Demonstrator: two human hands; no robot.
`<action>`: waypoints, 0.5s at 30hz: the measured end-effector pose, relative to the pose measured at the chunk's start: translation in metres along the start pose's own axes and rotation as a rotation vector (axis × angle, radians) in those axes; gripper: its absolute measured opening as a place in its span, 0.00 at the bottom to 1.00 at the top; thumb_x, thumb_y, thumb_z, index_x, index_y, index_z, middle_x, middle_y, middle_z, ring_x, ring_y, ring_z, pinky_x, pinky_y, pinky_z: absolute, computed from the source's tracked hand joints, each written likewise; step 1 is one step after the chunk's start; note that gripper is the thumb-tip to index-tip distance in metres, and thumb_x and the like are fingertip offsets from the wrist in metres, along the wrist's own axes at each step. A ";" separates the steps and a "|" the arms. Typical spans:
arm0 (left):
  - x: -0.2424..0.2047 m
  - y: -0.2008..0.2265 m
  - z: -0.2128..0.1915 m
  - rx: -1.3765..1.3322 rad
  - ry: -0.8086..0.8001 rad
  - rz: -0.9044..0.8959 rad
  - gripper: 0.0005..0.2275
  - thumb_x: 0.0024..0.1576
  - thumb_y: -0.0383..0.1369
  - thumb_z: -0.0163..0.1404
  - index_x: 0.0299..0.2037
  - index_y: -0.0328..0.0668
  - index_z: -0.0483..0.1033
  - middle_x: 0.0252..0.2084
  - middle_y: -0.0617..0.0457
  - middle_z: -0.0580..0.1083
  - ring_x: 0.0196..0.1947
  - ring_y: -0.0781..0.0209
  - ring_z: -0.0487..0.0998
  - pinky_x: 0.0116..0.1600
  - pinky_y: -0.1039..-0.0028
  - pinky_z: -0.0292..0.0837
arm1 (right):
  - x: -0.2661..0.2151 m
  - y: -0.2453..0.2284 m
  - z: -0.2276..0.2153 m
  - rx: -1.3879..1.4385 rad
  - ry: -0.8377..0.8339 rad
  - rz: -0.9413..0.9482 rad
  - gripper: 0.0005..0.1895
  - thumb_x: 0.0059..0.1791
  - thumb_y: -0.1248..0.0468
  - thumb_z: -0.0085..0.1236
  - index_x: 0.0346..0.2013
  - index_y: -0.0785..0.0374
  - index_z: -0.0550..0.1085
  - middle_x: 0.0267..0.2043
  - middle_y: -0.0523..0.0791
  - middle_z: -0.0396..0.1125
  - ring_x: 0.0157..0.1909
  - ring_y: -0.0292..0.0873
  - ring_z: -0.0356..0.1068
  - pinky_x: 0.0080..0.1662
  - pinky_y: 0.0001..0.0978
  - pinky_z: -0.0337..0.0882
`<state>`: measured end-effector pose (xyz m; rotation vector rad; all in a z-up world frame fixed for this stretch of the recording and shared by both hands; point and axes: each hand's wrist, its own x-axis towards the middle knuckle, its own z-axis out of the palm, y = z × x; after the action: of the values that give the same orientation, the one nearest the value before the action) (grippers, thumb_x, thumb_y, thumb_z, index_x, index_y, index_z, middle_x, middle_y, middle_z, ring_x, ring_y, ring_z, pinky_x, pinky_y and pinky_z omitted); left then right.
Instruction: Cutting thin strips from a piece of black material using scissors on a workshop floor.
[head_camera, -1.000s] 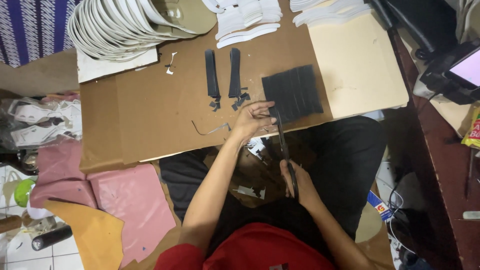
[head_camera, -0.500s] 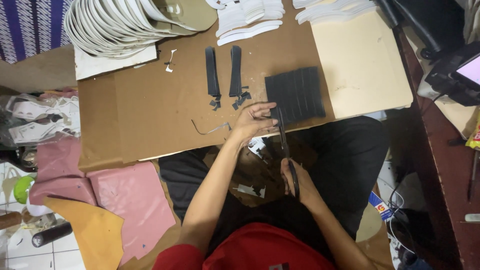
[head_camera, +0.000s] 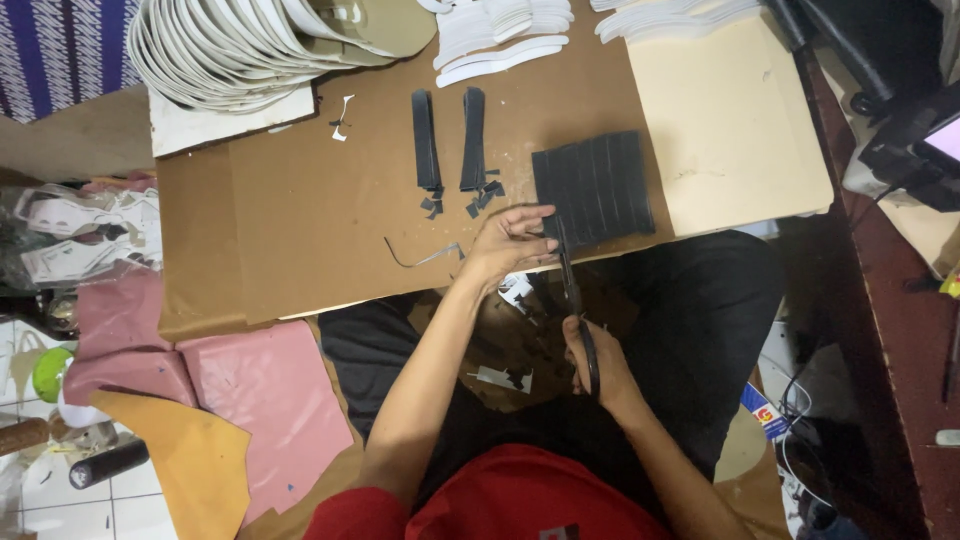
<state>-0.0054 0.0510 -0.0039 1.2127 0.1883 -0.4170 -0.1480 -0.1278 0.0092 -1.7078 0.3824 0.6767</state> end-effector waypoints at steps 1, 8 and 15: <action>0.000 0.000 0.000 0.000 0.000 -0.001 0.26 0.45 0.15 0.64 0.56 0.33 0.77 0.42 0.49 0.74 0.33 0.64 0.82 0.43 0.64 0.87 | -0.001 -0.002 0.000 0.001 0.000 0.001 0.39 0.54 0.30 0.34 0.24 0.62 0.68 0.17 0.49 0.63 0.16 0.49 0.69 0.21 0.38 0.73; 0.005 -0.001 -0.002 0.021 0.016 0.006 0.26 0.44 0.17 0.67 0.56 0.34 0.77 0.44 0.45 0.75 0.36 0.63 0.81 0.43 0.63 0.87 | -0.008 -0.010 0.000 0.051 0.043 0.033 0.35 0.54 0.34 0.43 0.23 0.64 0.68 0.16 0.48 0.63 0.14 0.47 0.68 0.19 0.36 0.70; -0.004 0.000 0.004 0.019 0.057 -0.013 0.26 0.44 0.17 0.65 0.56 0.35 0.78 0.45 0.48 0.75 0.35 0.66 0.80 0.42 0.65 0.87 | 0.007 -0.001 -0.001 0.031 -0.012 0.030 0.38 0.55 0.33 0.36 0.25 0.64 0.68 0.17 0.50 0.63 0.16 0.49 0.70 0.21 0.37 0.73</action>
<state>-0.0089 0.0486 -0.0009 1.2437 0.2418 -0.3963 -0.1419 -0.1278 0.0061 -1.6707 0.4092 0.6988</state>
